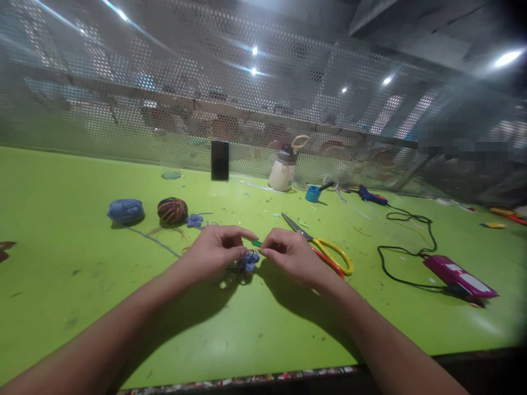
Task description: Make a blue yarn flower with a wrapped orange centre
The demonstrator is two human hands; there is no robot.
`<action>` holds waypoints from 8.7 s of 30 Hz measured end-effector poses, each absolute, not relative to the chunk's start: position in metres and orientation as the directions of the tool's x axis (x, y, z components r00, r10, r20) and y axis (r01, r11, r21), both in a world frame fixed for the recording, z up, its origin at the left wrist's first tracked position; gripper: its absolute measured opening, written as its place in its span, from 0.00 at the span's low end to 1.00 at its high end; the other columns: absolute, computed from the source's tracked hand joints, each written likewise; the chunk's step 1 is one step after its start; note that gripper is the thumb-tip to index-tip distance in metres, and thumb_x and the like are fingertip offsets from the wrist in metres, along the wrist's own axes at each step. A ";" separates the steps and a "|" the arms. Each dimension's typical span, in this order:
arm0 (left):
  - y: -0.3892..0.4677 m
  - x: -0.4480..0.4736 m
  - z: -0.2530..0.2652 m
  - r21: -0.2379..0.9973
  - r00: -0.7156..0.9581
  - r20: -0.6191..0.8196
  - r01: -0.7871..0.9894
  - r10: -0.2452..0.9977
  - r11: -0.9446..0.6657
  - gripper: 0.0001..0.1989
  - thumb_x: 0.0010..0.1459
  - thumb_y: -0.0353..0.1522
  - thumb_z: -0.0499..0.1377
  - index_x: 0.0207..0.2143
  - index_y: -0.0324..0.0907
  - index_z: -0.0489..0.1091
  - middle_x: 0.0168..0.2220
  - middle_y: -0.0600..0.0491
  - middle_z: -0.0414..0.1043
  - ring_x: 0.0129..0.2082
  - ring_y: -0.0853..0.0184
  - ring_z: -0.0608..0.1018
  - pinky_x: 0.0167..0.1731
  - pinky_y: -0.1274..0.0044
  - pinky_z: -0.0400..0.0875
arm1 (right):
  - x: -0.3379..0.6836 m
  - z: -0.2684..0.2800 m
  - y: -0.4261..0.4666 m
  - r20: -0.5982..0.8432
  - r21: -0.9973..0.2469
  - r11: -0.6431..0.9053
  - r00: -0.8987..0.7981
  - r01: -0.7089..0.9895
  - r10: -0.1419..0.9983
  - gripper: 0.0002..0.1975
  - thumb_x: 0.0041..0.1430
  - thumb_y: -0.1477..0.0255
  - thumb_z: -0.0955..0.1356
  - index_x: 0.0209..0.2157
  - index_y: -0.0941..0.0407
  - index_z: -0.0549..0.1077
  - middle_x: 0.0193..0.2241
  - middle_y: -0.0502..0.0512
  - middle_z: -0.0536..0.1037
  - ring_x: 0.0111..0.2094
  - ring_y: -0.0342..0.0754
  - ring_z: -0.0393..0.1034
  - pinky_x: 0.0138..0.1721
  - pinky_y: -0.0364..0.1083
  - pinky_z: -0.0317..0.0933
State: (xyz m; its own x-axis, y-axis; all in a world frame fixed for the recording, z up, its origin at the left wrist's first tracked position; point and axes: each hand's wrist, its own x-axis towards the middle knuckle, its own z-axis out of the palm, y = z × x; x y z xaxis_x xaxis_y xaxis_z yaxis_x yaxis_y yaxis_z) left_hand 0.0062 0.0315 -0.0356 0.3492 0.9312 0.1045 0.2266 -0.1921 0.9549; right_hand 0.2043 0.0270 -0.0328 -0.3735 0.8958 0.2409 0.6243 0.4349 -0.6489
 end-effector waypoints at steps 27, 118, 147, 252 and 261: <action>0.047 0.008 -0.057 0.864 0.262 0.124 0.445 0.957 -0.234 0.10 0.41 0.28 0.63 0.31 0.43 0.75 0.34 0.46 0.72 0.35 0.57 0.72 0.36 0.69 0.63 | 0.191 -0.076 0.049 0.288 -0.649 0.510 -0.439 0.565 0.851 0.07 0.56 0.80 0.71 0.37 0.59 0.79 0.32 0.57 0.76 0.37 0.50 0.68 0.42 0.51 0.62; 0.034 0.024 -0.060 0.999 0.238 -0.007 0.045 0.971 -0.004 0.06 0.45 0.21 0.63 0.23 0.38 0.71 0.21 0.53 0.72 0.22 0.68 0.73 0.26 0.75 0.68 | 0.195 -0.048 0.023 0.260 -0.763 0.449 -0.414 0.466 0.872 0.07 0.54 0.79 0.67 0.24 0.57 0.70 0.26 0.52 0.69 0.29 0.45 0.63 0.32 0.46 0.57; 0.030 0.028 -0.065 0.983 0.224 -0.143 -0.077 0.964 0.164 0.04 0.48 0.22 0.60 0.26 0.38 0.70 0.22 0.53 0.71 0.22 0.71 0.71 0.26 0.77 0.64 | 0.186 -0.065 0.020 0.368 -0.675 0.500 -0.339 0.543 0.866 0.09 0.53 0.83 0.67 0.23 0.58 0.70 0.24 0.50 0.71 0.27 0.43 0.64 0.28 0.42 0.57; 0.027 0.023 -0.069 0.956 0.353 -0.120 -0.212 0.928 0.204 0.10 0.47 0.28 0.68 0.26 0.39 0.67 0.22 0.52 0.75 0.23 0.67 0.77 0.27 0.75 0.68 | 0.204 -0.047 0.032 0.096 -0.915 0.186 -0.255 0.358 0.962 0.05 0.49 0.75 0.66 0.25 0.57 0.76 0.22 0.53 0.74 0.24 0.46 0.66 0.28 0.46 0.60; 0.033 0.015 -0.069 0.940 0.392 -0.146 -0.231 0.908 0.251 0.14 0.43 0.27 0.71 0.27 0.38 0.67 0.23 0.54 0.75 0.23 0.71 0.76 0.26 0.77 0.66 | 0.198 -0.048 0.027 -0.121 -0.992 -0.100 -0.431 0.071 0.894 0.06 0.42 0.77 0.70 0.27 0.57 0.77 0.24 0.51 0.73 0.25 0.43 0.62 0.30 0.46 0.56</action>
